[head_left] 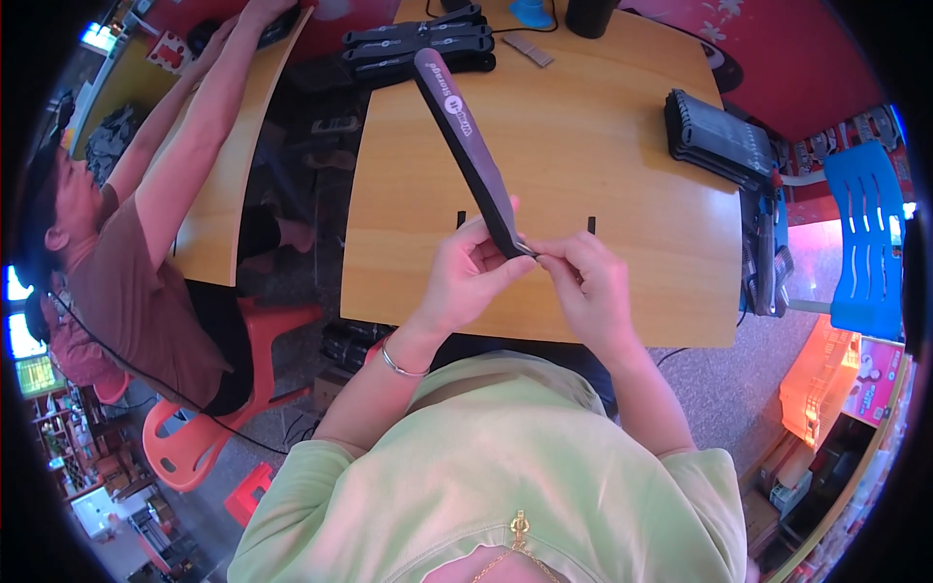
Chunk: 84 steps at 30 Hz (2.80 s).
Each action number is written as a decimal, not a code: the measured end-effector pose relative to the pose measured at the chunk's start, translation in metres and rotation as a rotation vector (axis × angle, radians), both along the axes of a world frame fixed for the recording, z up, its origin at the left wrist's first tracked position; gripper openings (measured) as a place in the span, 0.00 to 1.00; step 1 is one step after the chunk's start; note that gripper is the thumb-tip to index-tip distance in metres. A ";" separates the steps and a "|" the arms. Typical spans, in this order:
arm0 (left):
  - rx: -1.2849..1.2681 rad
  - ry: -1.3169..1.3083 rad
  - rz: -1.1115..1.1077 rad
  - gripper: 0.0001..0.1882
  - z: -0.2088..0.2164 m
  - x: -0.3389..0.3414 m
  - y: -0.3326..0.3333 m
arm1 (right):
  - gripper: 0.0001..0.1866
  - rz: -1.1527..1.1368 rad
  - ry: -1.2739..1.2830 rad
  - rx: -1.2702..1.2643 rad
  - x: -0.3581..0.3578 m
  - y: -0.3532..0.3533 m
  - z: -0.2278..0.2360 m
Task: Inspecting and organizing a batch of black storage straps on a table.
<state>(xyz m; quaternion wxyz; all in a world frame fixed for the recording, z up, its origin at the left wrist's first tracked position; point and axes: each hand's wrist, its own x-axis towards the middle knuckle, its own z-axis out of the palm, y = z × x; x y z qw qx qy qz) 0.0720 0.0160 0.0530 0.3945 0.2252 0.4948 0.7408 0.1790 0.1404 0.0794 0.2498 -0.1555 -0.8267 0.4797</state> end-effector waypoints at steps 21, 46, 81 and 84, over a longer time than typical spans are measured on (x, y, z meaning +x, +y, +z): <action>-0.148 -0.117 -0.210 0.21 0.020 -0.012 -0.020 | 0.10 -0.027 -0.037 0.692 -0.001 0.000 0.010; -0.040 -0.573 -0.120 0.17 0.003 -0.008 -0.015 | 0.19 0.171 -0.205 0.395 0.026 0.025 0.062; -0.022 -0.750 -0.471 0.15 -0.033 0.013 -0.081 | 0.07 -0.085 0.197 -0.270 -0.069 0.120 0.070; -0.018 -0.716 -0.461 0.15 -0.024 0.008 -0.082 | 0.08 -0.126 0.177 -0.253 -0.072 0.136 0.074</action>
